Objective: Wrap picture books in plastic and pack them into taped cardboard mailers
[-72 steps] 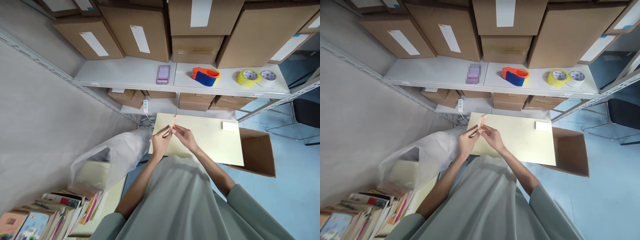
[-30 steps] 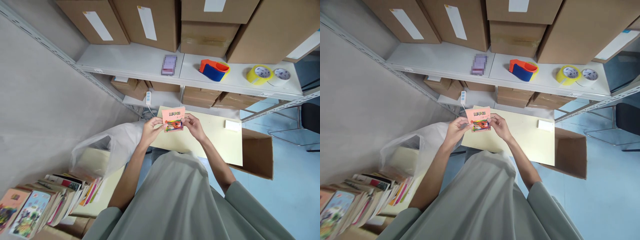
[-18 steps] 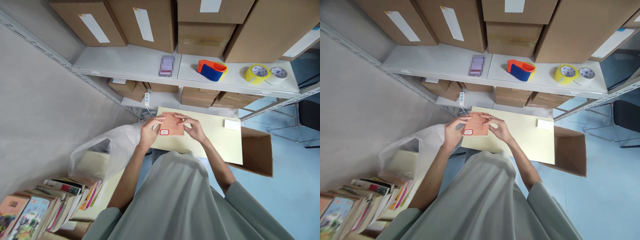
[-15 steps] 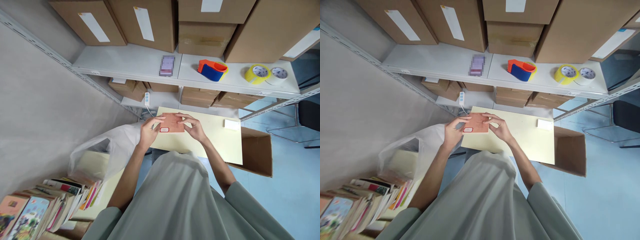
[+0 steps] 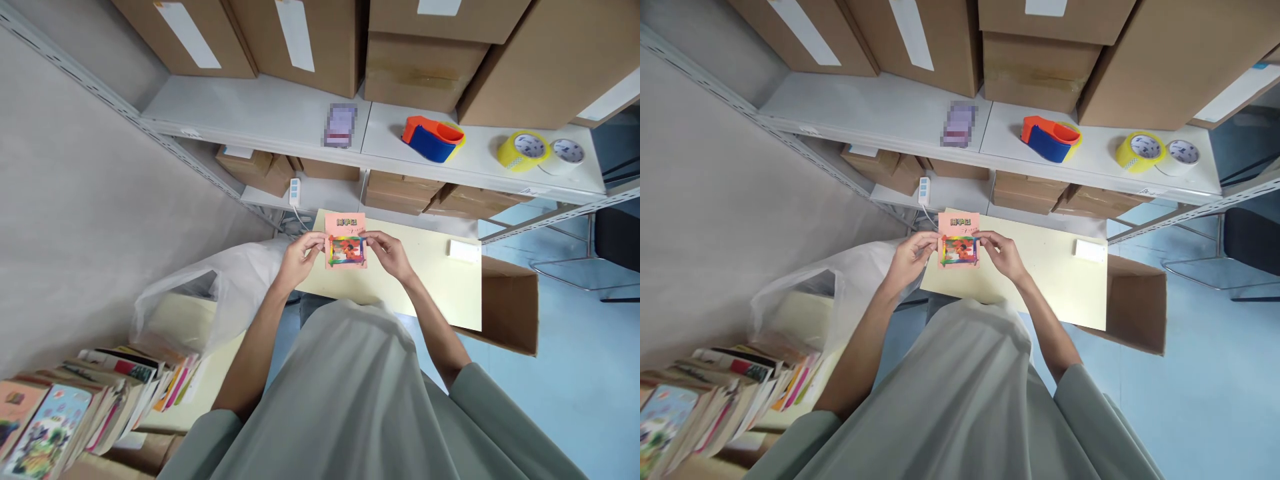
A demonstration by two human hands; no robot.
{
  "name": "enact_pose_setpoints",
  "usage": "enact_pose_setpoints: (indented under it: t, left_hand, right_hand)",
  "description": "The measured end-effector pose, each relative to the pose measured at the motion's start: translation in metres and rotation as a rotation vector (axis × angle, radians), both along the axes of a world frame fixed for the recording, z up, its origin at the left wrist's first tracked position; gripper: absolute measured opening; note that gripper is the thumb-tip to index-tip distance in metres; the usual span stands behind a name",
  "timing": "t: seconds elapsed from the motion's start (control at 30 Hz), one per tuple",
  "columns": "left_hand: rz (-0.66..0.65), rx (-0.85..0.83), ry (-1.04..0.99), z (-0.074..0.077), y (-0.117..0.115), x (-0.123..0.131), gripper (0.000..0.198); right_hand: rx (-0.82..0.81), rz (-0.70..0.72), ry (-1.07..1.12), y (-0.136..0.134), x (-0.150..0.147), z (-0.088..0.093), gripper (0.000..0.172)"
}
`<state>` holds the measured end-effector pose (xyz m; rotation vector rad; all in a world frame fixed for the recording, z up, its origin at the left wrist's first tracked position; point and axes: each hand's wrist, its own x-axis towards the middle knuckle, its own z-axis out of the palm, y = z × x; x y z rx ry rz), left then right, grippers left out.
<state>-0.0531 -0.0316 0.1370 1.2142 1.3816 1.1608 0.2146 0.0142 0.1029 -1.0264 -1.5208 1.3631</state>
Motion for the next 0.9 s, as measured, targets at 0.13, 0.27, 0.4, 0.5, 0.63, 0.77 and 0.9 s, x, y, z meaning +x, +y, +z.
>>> enact_pose_setpoints:
  t: [0.13,0.27,0.4,0.5,0.63,0.77,0.9]
  left_hand:
    - [-0.024,0.013,0.037,0.008,0.001,-0.002,0.045]
    - [-0.085,-0.015,0.123,0.02,0.004,0.003,0.05]
    - [-0.087,-0.008,0.223,0.031,0.006,0.011,0.062]
    - [-0.071,0.007,0.246,0.033,0.007,0.015,0.069]
    - [-0.06,-0.016,0.227,0.03,0.007,0.016,0.069]
    - [-0.029,-0.007,0.186,0.026,0.006,0.012,0.068]
    - [-0.014,0.049,0.103,0.019,0.006,0.007,0.077]
  right_hand:
    - [-0.007,0.07,0.008,-0.002,-0.001,0.011,0.045]
    - [-0.069,0.033,0.025,-0.003,-0.008,0.029,0.053]
    - [-0.167,0.0,0.054,0.002,-0.014,0.042,0.069]
    - [-0.204,-0.005,0.041,0.006,-0.015,0.044,0.077]
    - [-0.22,-0.002,0.036,0.007,-0.017,0.041,0.078]
    - [-0.245,0.004,0.071,0.004,-0.016,0.038,0.079]
    - [-0.264,-0.005,0.148,0.002,-0.012,0.029,0.079]
